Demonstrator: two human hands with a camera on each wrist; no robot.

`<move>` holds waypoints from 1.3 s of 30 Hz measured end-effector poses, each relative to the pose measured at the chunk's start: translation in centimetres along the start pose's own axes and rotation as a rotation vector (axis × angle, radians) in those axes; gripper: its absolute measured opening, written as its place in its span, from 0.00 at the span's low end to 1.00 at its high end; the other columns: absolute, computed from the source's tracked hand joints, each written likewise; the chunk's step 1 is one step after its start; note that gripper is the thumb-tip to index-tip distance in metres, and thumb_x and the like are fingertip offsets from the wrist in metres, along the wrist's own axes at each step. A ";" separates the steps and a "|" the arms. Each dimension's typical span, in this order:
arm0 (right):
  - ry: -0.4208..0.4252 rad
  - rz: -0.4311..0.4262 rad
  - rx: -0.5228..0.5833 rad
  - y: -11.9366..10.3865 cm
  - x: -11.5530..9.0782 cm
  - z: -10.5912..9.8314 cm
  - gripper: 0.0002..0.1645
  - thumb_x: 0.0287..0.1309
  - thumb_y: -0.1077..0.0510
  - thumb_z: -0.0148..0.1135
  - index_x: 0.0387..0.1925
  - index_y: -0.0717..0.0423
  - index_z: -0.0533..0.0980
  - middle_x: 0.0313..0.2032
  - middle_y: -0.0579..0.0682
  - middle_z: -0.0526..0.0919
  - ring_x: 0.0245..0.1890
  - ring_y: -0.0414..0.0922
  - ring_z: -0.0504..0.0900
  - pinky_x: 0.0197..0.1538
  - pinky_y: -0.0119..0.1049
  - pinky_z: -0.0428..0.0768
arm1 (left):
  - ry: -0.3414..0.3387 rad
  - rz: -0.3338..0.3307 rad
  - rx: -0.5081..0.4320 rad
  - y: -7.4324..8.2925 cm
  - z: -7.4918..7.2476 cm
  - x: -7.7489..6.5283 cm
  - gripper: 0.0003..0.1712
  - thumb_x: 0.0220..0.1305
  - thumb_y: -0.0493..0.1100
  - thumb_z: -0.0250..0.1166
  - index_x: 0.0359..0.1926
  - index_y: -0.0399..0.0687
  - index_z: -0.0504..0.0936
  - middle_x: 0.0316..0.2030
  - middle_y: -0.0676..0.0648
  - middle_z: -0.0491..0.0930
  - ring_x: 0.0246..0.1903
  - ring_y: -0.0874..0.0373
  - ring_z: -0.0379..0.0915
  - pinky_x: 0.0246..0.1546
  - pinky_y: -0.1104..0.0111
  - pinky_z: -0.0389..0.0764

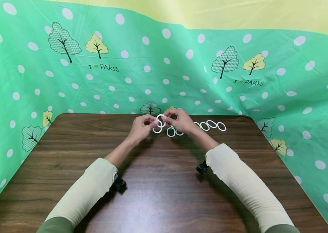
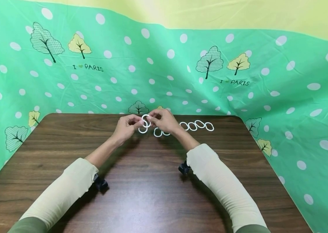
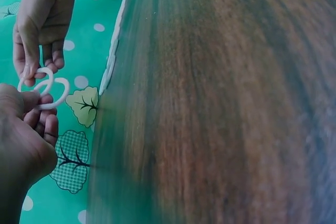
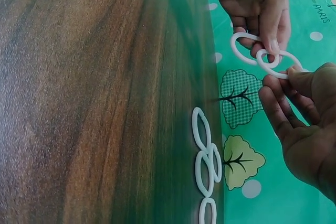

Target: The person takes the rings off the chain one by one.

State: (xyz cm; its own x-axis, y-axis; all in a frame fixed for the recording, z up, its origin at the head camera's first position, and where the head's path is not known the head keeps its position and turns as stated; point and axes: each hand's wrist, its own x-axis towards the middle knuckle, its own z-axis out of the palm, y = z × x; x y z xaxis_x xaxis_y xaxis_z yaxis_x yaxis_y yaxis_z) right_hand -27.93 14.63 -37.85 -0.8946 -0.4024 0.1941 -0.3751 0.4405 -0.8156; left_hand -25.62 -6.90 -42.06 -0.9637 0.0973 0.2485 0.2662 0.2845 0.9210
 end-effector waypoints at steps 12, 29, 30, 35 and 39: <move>0.011 0.062 0.038 0.4 0.0 -0.2 0.13 0.79 0.62 0.70 0.54 0.70 0.88 0.42 0.64 0.91 0.42 0.66 0.92 0.53 0.62 0.93 | -0.063 -0.097 -0.147 0.0 -0.5 0.3 0.11 0.75 0.35 0.75 0.53 0.32 0.93 0.47 0.29 0.93 0.35 0.46 0.84 0.40 0.62 0.88; -0.049 0.308 -0.013 1.5 -0.4 1.4 0.14 0.78 0.60 0.70 0.55 0.67 0.89 0.38 0.61 0.94 0.35 0.48 0.94 0.42 0.42 0.95 | -0.028 -0.233 0.025 -0.8 -2.1 0.1 0.09 0.74 0.35 0.75 0.50 0.34 0.92 0.35 0.43 0.91 0.30 0.59 0.84 0.32 0.67 0.91; -0.049 0.314 -0.028 1.7 -0.4 1.6 0.14 0.78 0.60 0.70 0.55 0.67 0.89 0.38 0.60 0.94 0.34 0.45 0.94 0.40 0.39 0.94 | -0.031 -0.241 0.024 -0.9 -2.2 0.1 0.08 0.74 0.34 0.75 0.50 0.33 0.91 0.35 0.43 0.91 0.30 0.59 0.85 0.33 0.67 0.91; -0.042 0.320 -0.078 2.0 -0.4 2.2 0.11 0.75 0.60 0.73 0.50 0.64 0.90 0.33 0.57 0.95 0.28 0.39 0.90 0.34 0.36 0.92 | -0.029 -0.260 0.067 -1.1 -2.3 0.1 0.07 0.71 0.32 0.74 0.48 0.34 0.92 0.33 0.43 0.91 0.29 0.59 0.83 0.29 0.73 0.86; -0.032 0.312 -0.112 2.0 -0.5 2.4 0.08 0.73 0.60 0.76 0.45 0.62 0.91 0.26 0.53 0.92 0.22 0.40 0.86 0.30 0.37 0.90 | -0.022 -0.252 0.169 -1.3 -2.3 0.2 0.08 0.70 0.36 0.76 0.47 0.37 0.94 0.33 0.44 0.92 0.31 0.57 0.82 0.31 0.73 0.81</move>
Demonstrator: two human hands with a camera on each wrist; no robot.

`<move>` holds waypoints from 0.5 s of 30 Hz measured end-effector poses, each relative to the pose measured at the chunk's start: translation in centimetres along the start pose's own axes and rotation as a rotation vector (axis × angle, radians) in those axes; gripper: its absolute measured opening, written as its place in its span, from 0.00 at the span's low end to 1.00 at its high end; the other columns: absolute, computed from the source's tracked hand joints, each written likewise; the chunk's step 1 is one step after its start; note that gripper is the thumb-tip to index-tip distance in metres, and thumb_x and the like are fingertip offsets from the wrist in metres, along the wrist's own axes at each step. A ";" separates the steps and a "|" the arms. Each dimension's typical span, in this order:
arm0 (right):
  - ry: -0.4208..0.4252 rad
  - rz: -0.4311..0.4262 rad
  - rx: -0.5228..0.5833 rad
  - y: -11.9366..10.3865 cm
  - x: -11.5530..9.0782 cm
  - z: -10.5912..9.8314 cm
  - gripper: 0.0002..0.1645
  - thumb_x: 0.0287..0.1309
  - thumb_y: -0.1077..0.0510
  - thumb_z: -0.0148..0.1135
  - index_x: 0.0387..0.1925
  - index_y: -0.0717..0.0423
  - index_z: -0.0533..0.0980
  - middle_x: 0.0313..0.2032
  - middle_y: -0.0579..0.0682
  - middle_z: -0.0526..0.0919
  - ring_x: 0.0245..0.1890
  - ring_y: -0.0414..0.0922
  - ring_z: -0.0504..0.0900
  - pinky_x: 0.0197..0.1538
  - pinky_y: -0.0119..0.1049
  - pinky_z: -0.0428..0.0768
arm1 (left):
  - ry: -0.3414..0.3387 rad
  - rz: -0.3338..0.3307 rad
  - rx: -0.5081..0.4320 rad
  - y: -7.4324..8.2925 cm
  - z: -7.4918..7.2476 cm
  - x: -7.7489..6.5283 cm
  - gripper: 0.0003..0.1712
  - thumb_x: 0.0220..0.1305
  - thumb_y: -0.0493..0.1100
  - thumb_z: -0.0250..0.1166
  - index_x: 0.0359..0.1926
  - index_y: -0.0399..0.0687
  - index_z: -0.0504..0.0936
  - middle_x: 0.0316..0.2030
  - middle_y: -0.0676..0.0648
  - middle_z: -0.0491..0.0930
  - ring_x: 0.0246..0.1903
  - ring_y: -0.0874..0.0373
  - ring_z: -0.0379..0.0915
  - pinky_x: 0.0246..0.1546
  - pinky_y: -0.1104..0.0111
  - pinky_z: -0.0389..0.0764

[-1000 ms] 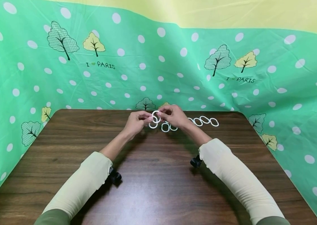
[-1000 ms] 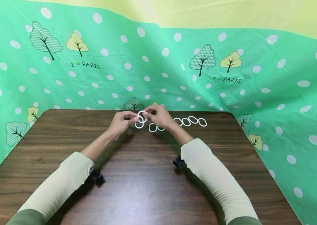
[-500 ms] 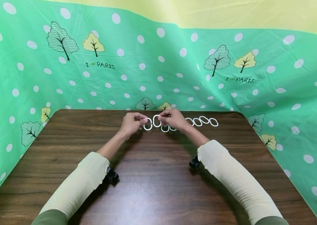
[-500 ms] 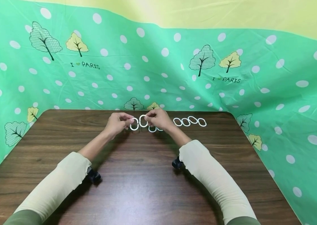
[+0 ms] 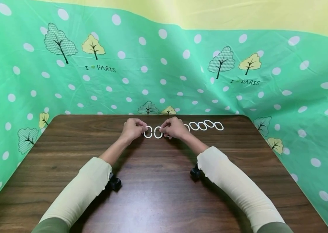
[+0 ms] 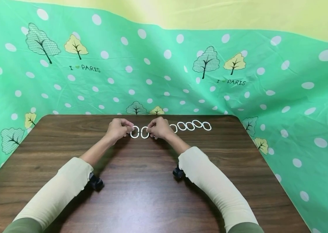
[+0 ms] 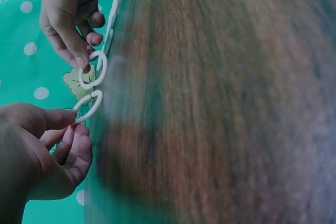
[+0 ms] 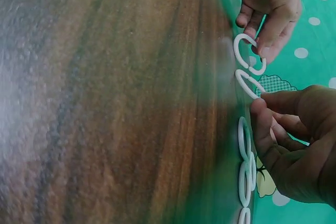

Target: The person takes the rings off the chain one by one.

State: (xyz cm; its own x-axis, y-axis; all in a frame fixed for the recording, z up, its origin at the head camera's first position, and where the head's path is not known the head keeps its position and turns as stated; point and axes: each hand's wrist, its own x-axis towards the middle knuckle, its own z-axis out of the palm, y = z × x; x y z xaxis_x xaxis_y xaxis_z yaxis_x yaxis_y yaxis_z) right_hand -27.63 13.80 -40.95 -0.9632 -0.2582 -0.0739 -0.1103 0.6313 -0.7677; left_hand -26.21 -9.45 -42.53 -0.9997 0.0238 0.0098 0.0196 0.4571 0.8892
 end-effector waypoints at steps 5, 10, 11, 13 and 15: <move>0.020 0.023 -0.028 -0.1 0.0 0.3 0.06 0.71 0.60 0.77 0.40 0.60 0.91 0.20 0.49 0.88 0.17 0.39 0.82 0.26 0.37 0.88 | 0.014 0.006 0.111 -0.9 0.3 0.9 0.05 0.68 0.39 0.79 0.42 0.42 0.96 0.34 0.46 0.93 0.37 0.54 0.81 0.39 0.67 0.78; 0.030 0.050 -0.051 -0.3 0.1 0.5 0.06 0.71 0.59 0.79 0.37 0.58 0.91 0.18 0.48 0.86 0.14 0.39 0.81 0.23 0.35 0.86 | 0.004 -0.001 0.164 -3.9 1.5 4.0 0.02 0.64 0.43 0.83 0.35 0.53 0.96 0.30 0.52 0.93 0.37 0.57 0.84 0.42 0.64 0.82; 0.032 0.051 -0.054 -0.3 0.1 0.5 0.07 0.71 0.59 0.79 0.36 0.58 0.91 0.18 0.48 0.86 0.14 0.39 0.81 0.23 0.35 0.86 | 0.003 -0.002 0.174 -4.5 1.8 4.6 0.03 0.63 0.43 0.84 0.34 0.55 0.96 0.30 0.54 0.93 0.36 0.58 0.85 0.42 0.65 0.83; 0.035 0.049 -0.056 -0.3 0.0 0.4 0.07 0.71 0.59 0.79 0.36 0.58 0.91 0.18 0.48 0.86 0.13 0.39 0.80 0.22 0.35 0.86 | -0.010 -0.010 0.180 -5.1 2.0 5.3 0.04 0.62 0.46 0.85 0.34 0.57 0.96 0.31 0.55 0.94 0.38 0.59 0.85 0.43 0.65 0.84; 0.039 0.046 -0.056 -0.3 0.0 0.4 0.07 0.71 0.59 0.79 0.36 0.59 0.91 0.18 0.50 0.86 0.13 0.39 0.80 0.22 0.35 0.85 | -0.010 -0.013 0.188 -5.6 2.2 5.8 0.05 0.61 0.47 0.86 0.35 0.58 0.97 0.31 0.56 0.94 0.37 0.61 0.86 0.42 0.66 0.84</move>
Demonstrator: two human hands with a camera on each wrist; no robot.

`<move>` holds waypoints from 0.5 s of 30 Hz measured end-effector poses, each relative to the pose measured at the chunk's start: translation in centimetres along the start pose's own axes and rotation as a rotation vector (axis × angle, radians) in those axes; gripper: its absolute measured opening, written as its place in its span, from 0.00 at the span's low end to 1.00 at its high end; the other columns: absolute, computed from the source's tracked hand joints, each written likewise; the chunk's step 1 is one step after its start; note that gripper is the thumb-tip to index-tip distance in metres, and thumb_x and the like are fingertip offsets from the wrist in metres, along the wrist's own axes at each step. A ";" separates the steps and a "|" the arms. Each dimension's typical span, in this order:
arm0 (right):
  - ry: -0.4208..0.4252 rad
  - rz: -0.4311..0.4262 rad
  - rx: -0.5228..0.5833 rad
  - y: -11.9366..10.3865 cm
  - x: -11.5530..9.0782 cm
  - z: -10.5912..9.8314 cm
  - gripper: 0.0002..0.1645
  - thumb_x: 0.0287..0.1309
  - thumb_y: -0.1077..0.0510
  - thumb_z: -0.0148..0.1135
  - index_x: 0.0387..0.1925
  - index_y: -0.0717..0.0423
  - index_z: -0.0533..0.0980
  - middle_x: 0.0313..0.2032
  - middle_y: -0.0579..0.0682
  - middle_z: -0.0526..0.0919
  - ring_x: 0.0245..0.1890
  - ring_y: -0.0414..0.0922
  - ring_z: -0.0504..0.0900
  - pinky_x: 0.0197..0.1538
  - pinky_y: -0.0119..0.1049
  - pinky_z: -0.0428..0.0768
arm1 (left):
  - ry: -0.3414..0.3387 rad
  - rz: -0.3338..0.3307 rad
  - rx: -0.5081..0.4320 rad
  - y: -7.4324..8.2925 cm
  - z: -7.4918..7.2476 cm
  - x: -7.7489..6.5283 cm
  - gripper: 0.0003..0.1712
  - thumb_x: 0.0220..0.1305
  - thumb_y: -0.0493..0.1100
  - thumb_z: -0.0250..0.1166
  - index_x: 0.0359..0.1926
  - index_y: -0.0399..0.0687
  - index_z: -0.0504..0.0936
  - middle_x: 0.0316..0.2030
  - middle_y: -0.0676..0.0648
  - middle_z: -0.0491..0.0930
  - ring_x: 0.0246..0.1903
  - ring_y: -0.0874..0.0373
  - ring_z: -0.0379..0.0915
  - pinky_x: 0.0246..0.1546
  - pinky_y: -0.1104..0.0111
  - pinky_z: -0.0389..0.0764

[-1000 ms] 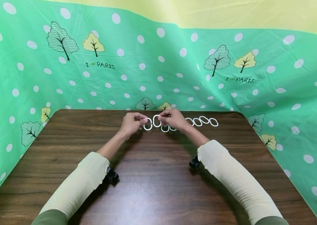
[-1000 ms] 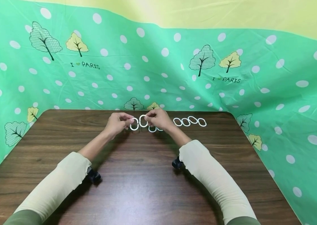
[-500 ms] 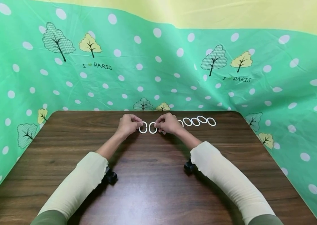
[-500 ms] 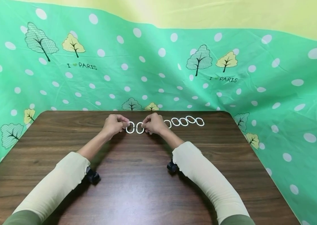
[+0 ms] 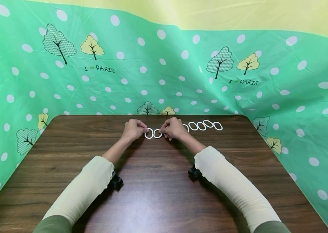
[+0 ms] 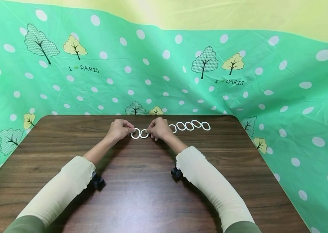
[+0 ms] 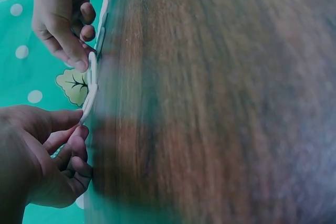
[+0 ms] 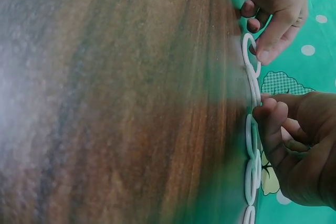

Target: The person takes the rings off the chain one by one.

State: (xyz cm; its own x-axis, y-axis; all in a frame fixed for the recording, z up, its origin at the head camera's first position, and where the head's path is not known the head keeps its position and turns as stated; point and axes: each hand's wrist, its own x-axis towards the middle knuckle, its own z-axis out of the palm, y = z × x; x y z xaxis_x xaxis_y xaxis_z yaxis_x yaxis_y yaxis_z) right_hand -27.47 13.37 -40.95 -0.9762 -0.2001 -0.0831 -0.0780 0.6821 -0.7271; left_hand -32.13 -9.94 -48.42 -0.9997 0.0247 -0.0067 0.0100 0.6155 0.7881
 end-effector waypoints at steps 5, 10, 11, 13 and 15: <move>0.011 0.004 0.010 0.2 -0.3 -0.4 0.07 0.71 0.58 0.79 0.37 0.57 0.91 0.22 0.55 0.89 0.13 0.39 0.80 0.23 0.37 0.86 | -0.021 -0.005 -0.027 1.6 -1.0 -1.5 0.05 0.64 0.43 0.84 0.38 0.51 0.97 0.33 0.51 0.94 0.36 0.58 0.86 0.41 0.64 0.84; 0.009 -0.002 0.024 0.8 -1.1 -1.4 0.07 0.72 0.57 0.78 0.39 0.58 0.91 0.21 0.53 0.88 0.13 0.40 0.80 0.24 0.39 0.87 | -0.045 0.034 -0.096 3.1 -2.6 -3.8 0.05 0.67 0.40 0.81 0.41 0.46 0.95 0.34 0.47 0.94 0.30 0.59 0.84 0.33 0.69 0.82; 0.010 -0.006 0.026 1.0 -1.3 -1.6 0.08 0.72 0.57 0.78 0.39 0.58 0.91 0.20 0.52 0.88 0.13 0.40 0.80 0.24 0.40 0.87 | -0.045 0.042 -0.105 3.2 -2.9 -4.2 0.05 0.68 0.40 0.80 0.42 0.45 0.95 0.35 0.46 0.95 0.30 0.59 0.84 0.32 0.70 0.82; 0.011 -0.010 0.027 1.4 -1.8 -2.2 0.08 0.72 0.56 0.77 0.39 0.58 0.90 0.20 0.51 0.87 0.14 0.40 0.80 0.24 0.40 0.87 | -0.054 0.044 -0.120 3.7 -3.4 -4.9 0.07 0.70 0.40 0.79 0.46 0.43 0.95 0.38 0.44 0.95 0.30 0.58 0.86 0.32 0.71 0.81; 0.016 -0.015 0.025 1.8 -2.3 -2.8 0.08 0.72 0.56 0.77 0.39 0.58 0.90 0.21 0.50 0.87 0.14 0.41 0.81 0.24 0.40 0.87 | -0.058 0.045 -0.129 4.0 -4.0 -5.4 0.10 0.72 0.41 0.79 0.49 0.41 0.94 0.40 0.42 0.95 0.32 0.55 0.87 0.32 0.72 0.82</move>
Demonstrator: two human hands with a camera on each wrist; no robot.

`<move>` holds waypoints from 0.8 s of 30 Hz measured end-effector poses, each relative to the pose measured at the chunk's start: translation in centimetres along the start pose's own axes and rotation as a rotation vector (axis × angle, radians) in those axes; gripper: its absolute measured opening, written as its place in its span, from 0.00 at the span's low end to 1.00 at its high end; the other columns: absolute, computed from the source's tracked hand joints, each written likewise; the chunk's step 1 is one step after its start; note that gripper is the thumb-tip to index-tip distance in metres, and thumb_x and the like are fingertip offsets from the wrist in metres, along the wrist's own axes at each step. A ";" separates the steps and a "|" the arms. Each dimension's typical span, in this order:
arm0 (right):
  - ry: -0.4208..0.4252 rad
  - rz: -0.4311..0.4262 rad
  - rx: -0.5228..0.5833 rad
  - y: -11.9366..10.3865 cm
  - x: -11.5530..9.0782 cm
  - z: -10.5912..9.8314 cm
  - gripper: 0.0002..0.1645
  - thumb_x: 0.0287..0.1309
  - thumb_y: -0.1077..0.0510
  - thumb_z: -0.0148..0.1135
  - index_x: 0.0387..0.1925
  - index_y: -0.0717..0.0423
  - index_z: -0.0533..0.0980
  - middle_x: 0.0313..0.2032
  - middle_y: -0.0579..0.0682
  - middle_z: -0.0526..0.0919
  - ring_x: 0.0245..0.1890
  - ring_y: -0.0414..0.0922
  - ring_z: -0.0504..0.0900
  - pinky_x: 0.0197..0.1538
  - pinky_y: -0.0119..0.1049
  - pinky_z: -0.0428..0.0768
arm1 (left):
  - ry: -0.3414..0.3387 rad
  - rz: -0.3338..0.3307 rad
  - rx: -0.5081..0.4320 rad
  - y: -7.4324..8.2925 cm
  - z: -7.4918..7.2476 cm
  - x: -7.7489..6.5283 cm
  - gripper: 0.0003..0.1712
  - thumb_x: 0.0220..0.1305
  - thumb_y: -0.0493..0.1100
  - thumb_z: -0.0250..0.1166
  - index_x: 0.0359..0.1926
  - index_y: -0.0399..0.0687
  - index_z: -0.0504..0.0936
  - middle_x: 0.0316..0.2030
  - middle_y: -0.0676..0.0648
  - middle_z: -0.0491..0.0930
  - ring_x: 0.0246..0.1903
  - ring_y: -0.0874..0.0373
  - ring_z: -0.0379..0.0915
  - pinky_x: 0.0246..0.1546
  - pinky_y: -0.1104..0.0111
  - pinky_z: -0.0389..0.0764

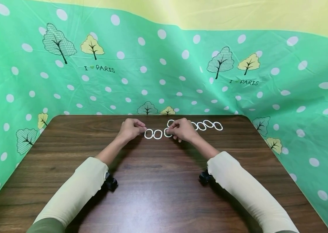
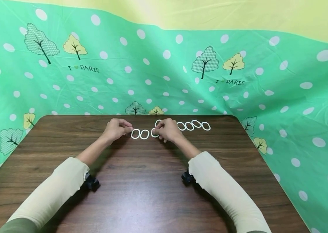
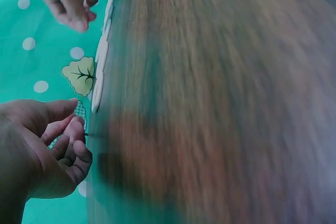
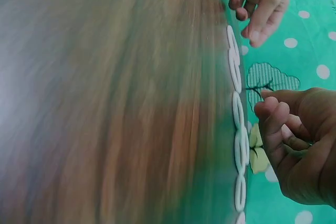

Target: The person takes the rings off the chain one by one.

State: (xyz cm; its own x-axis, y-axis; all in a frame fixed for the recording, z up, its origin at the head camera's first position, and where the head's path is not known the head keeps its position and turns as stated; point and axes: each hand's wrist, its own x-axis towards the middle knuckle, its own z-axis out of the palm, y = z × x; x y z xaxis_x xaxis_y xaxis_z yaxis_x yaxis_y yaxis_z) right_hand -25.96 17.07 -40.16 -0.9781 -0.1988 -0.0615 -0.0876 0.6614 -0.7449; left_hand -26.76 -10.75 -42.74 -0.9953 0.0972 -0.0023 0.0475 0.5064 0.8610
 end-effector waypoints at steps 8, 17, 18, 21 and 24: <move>0.019 0.005 -0.008 1.7 -1.7 -2.8 0.09 0.73 0.56 0.77 0.41 0.59 0.90 0.28 0.58 0.92 0.18 0.44 0.84 0.27 0.46 0.90 | -0.016 0.016 -0.039 0.0 -1.2 -0.4 0.13 0.74 0.43 0.78 0.52 0.40 0.92 0.42 0.42 0.93 0.35 0.47 0.88 0.31 0.63 0.87; 0.061 0.018 -0.037 3.8 -3.0 -5.6 0.11 0.74 0.53 0.76 0.42 0.58 0.90 0.36 0.64 0.94 0.20 0.46 0.86 0.28 0.47 0.90 | -0.010 0.050 -0.032 -0.5 -2.8 -0.9 0.19 0.75 0.48 0.78 0.56 0.40 0.91 0.46 0.39 0.91 0.39 0.43 0.89 0.37 0.58 0.92; 0.065 0.019 -0.041 4.0 -3.2 -6.0 0.12 0.74 0.53 0.76 0.42 0.59 0.90 0.36 0.65 0.94 0.20 0.46 0.86 0.29 0.47 0.90 | -0.008 0.054 -0.030 -0.6 -3.0 -0.9 0.19 0.74 0.48 0.78 0.57 0.39 0.91 0.46 0.39 0.91 0.39 0.43 0.90 0.37 0.59 0.92; 0.081 0.018 -0.050 4.5 -3.7 -7.0 0.13 0.75 0.52 0.75 0.44 0.60 0.90 0.36 0.64 0.94 0.23 0.48 0.89 0.30 0.47 0.91 | -0.009 0.057 -0.016 -1.1 -3.7 -0.9 0.21 0.74 0.49 0.78 0.58 0.40 0.91 0.47 0.39 0.91 0.39 0.44 0.91 0.39 0.60 0.91; 0.103 0.011 -0.064 5.3 -4.2 -8.1 0.15 0.76 0.51 0.75 0.45 0.61 0.90 0.35 0.62 0.94 0.27 0.52 0.91 0.31 0.48 0.92 | -0.004 0.061 0.016 -1.6 -4.6 -1.0 0.23 0.74 0.52 0.78 0.59 0.41 0.90 0.49 0.39 0.92 0.40 0.45 0.92 0.40 0.65 0.88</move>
